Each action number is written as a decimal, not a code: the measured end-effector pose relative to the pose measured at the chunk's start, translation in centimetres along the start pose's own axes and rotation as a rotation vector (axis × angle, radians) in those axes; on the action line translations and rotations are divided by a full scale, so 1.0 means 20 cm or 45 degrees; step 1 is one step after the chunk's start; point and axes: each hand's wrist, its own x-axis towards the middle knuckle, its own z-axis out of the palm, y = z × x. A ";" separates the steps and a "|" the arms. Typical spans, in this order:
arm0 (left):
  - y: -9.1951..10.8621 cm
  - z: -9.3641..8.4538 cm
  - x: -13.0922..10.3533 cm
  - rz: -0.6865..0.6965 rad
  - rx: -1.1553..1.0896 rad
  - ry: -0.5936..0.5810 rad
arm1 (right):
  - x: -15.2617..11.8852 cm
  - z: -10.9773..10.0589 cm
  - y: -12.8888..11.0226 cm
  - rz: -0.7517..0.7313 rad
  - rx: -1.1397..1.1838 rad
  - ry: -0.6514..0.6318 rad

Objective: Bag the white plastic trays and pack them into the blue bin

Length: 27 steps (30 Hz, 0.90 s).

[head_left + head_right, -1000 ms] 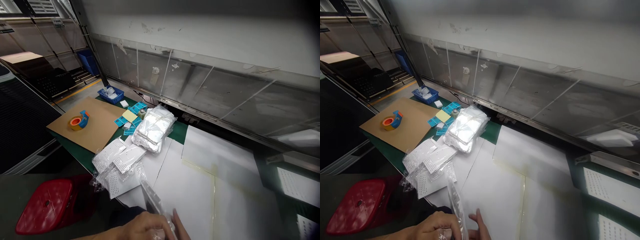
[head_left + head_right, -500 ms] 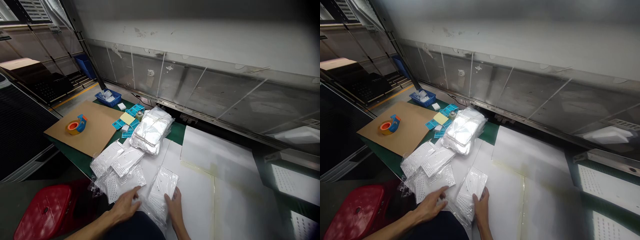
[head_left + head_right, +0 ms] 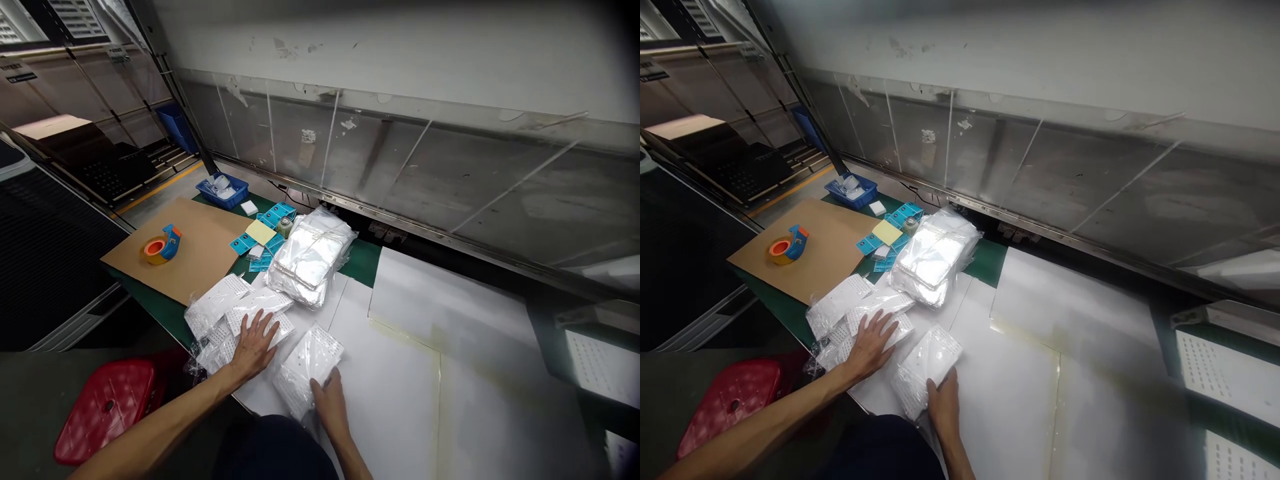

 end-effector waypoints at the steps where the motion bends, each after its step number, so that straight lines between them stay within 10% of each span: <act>1: -0.01 0.00 0.01 -0.014 0.009 0.006 | 0.00 0.04 -0.03 -0.046 -0.043 -0.029; 7: -0.01 0.04 0.01 0.010 0.025 0.067 | -0.05 -0.01 -0.15 -0.222 -0.324 -0.083; 17: 0.11 0.10 0.12 0.489 -0.516 0.330 | -0.28 -1.60 0.02 0.496 -1.081 0.890; 22: 0.43 0.05 0.19 0.592 -0.767 0.168 | -0.26 -1.67 0.00 0.480 -1.419 0.905; 27: 0.71 -0.10 0.20 0.293 -1.283 -0.089 | -0.38 -1.66 -0.14 0.422 -1.524 1.044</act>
